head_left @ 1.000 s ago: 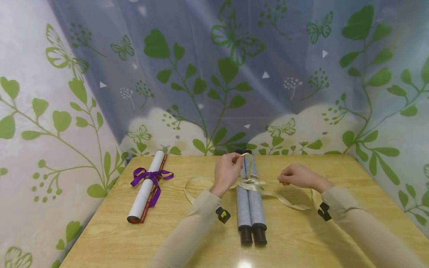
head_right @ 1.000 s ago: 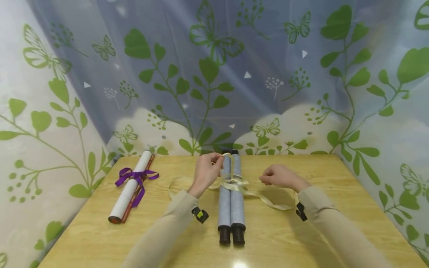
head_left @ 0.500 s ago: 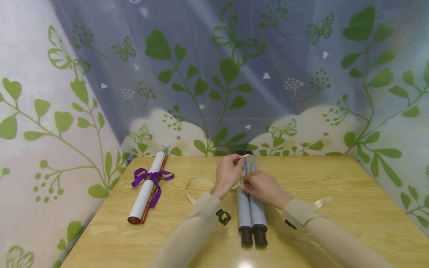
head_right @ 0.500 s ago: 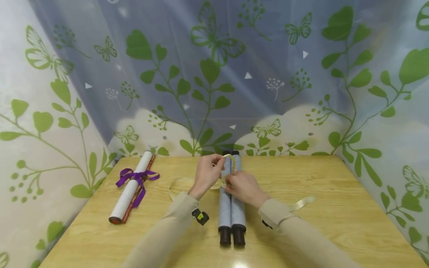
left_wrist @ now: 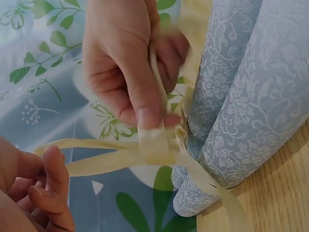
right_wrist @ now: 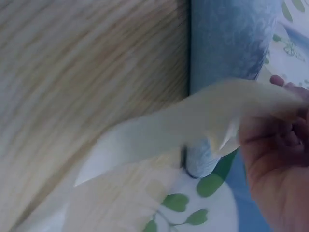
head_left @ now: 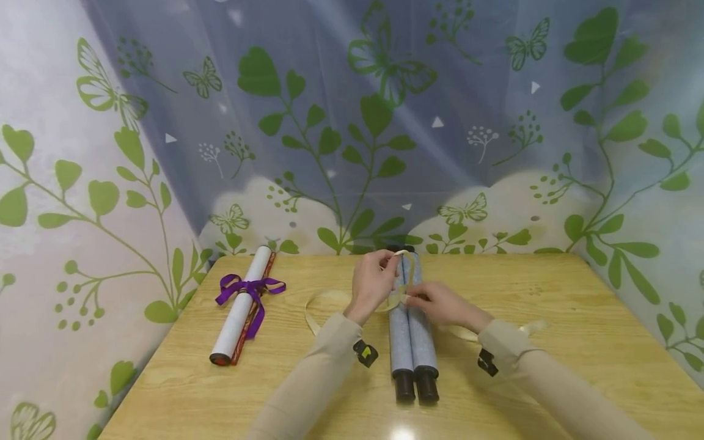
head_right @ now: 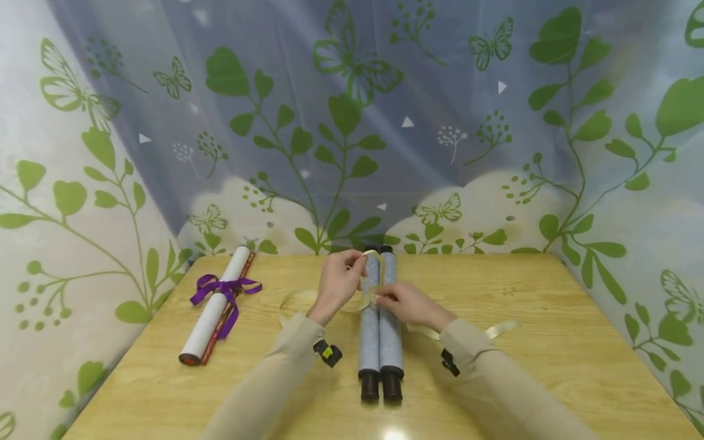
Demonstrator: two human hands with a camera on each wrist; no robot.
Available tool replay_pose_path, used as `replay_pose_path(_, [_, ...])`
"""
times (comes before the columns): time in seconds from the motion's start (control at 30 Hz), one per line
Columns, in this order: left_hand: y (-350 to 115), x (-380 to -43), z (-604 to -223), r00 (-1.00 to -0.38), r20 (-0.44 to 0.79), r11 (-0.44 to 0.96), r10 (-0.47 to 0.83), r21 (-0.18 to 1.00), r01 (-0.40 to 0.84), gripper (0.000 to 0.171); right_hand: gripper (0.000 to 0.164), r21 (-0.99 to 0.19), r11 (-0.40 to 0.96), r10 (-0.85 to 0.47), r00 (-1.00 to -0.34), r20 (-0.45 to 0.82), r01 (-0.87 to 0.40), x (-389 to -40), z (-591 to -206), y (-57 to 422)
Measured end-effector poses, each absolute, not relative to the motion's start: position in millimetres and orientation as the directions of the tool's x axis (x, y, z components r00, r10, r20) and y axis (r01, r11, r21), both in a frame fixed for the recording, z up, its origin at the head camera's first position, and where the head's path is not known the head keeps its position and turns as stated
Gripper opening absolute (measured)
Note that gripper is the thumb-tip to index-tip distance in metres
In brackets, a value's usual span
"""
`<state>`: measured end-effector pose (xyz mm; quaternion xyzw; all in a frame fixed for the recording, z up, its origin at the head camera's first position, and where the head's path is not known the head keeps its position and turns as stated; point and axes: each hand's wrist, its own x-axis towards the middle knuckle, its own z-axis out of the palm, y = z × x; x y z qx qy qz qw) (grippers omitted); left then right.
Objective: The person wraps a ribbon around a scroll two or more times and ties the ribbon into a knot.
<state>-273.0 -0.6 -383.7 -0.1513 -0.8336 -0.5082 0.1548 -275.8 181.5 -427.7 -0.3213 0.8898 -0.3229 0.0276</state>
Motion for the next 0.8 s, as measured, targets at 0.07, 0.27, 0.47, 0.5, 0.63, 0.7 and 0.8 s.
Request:
replay_pose_path(0.07, [0, -273, -384, -0.906, 0.413, 0.432, 0.096, 0.803, 0.412, 0.020, 0.035, -0.620, 0.615, -0.536, -0.835, 0.123, -0.487, -276, -427, 188])
replay_pose_path(0.27, [2, -273, -385, -0.907, 0.411, 0.433, 0.089, 0.804, 0.406, 0.019, 0.043, -0.605, 0.710, -0.378, -0.920, 0.105, -0.361, -277, -425, 195])
replay_pose_path(0.47, [2, -273, -386, -0.910, 0.405, 0.438, 0.091, 0.804, 0.402, 0.019, 0.023, -0.520, 0.788, -0.296, -0.943, 0.150, -0.330, -279, -425, 190])
replay_pose_path(0.5, [2, -273, -386, -0.908, 0.408, 0.437, 0.092, 0.803, 0.405, 0.019, 0.021, -0.512, 0.794, -0.285, -0.945, 0.161, -0.327, -279, -425, 190])
replay_pose_path(0.63, [2, -272, -385, -0.905, 0.414, 0.430, 0.098, 0.803, 0.414, 0.020, 0.020, -0.532, 0.788, -0.244, -0.951, 0.192, -0.310, -283, -425, 189])
replay_pose_path(0.7, [1, -272, -385, -0.904, 0.415, 0.433, 0.100, 0.800, 0.415, 0.019, 0.020, -0.538, 0.784, -0.239, -0.950, 0.200, -0.310, -285, -426, 189])
replay_pose_path(0.8, [1, -272, -386, -0.906, 0.412, 0.439, 0.098, 0.799, 0.411, 0.019, 0.019, -0.532, 0.788, -0.241, -0.950, 0.199, -0.311, -287, -428, 188])
